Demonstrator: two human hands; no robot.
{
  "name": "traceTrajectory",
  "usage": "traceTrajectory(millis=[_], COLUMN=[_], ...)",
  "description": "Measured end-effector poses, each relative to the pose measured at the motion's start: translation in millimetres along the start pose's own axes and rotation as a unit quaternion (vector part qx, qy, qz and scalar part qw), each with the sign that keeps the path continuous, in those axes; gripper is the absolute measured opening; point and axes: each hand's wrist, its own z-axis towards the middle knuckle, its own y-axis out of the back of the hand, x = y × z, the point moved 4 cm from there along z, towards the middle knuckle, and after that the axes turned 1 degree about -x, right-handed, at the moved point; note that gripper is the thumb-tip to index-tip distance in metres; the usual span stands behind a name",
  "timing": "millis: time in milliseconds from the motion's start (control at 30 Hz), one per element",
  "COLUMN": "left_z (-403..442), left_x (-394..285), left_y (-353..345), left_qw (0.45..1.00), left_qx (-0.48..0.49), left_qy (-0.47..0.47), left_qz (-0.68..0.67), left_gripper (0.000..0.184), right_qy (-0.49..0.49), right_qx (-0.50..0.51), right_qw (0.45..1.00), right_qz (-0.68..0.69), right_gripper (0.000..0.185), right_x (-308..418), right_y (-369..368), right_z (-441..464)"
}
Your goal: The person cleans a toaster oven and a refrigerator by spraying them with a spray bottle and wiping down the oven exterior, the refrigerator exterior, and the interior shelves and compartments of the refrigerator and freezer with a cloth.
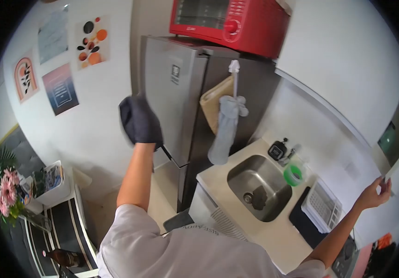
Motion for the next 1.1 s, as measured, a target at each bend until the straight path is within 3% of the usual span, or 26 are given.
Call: traceTrajectory(millis=[33,67,100,133,167,200,233,267,300,333,400,467,567,633,700,800,833,933,1000,1100], left_z=[1,3,7,22,40,48,46,59,73,76,86,99,115,133,156,194,209,242,287,355], left_x=[20,23,26,20,10,0,-83,-98,-102,-112,-123,-116,-84,-67,-80,-55,-48,-8,15,53], left_y=[-16,-45,-80,-115,-149,-167,-88,-74,-70,-61,-49,-47,-75,-89,-62,-65,-61,-82,-107,-143], left_qw=[0.99,0.968,0.847,0.89,0.899,0.876,0.813,0.872,0.882,0.885,0.872,0.842,0.851,0.858,0.865,0.888,0.865,0.885,0.946,0.971], left_qx=[-0.103,-0.073,-0.031,-0.018,-0.002,0.016,-0.055,0.031,0.114,0.083,0.015,-0.004,0.113,0.136,0.059,0.108,0.014,-0.046,0.063,0.221], left_qy=[-0.024,-0.123,-0.207,-0.309,-0.403,-0.482,-0.57,-0.482,-0.368,-0.408,-0.483,-0.523,-0.441,-0.396,-0.414,-0.42,-0.457,-0.442,-0.299,-0.069], left_qz=[-0.097,0.207,0.489,0.336,0.17,-0.004,0.105,-0.086,-0.271,-0.208,-0.077,-0.13,-0.262,-0.298,-0.275,-0.151,-0.207,-0.142,-0.11,-0.049], left_gripper=[0.016,0.033,0.052,0.05,0.05,0.049,0.045,0.045,0.045,0.043,0.039,0.034,0.033,0.03,0.023,0.03,0.022,0.028,0.031,0.039], right_qy=[-0.044,-0.042,-0.043,-0.045,-0.071,-0.118,-0.163,-0.16,-0.192,-0.093,-0.075,-0.072,-0.107,-0.1,-0.096,-0.079,-0.074,-0.069,-0.085,-0.099], right_qx=[0.029,-0.009,-0.049,-0.091,-0.042,0.006,0.051,0.112,0.18,0.203,0.246,0.255,0.238,0.243,0.24,0.248,0.257,0.274,0.273,0.268], right_qw=[0.999,0.999,0.997,0.994,0.993,0.972,0.935,0.887,0.843,0.843,0.807,0.77,0.732,0.734,0.736,0.765,0.77,0.779,0.774,0.771], right_qz=[0.002,0.02,0.036,0.051,0.086,0.201,0.311,0.419,0.469,0.489,0.532,0.58,0.629,0.626,0.625,0.589,0.58,0.559,0.565,0.569], right_gripper=[0.046,0.048,0.051,0.053,0.059,0.058,0.058,0.057,0.058,0.061,0.06,0.058,0.056,0.056,0.056,0.055,0.056,0.06,0.064,0.067], right_x=[-7,9,34,62,94,121,152,200,248,299,365,413,470,496,516,539,546,555,557,561], right_y=[-11,-16,-18,-18,-19,-28,-39,-39,-35,-27,-17,-14,-19,-26,-31,-37,-41,-50,-52,-53], right_z=[-5,-12,-19,-29,-42,-63,-90,-115,-139,-156,-188,-207,-218,-222,-225,-237,-243,-259,-266,-269])
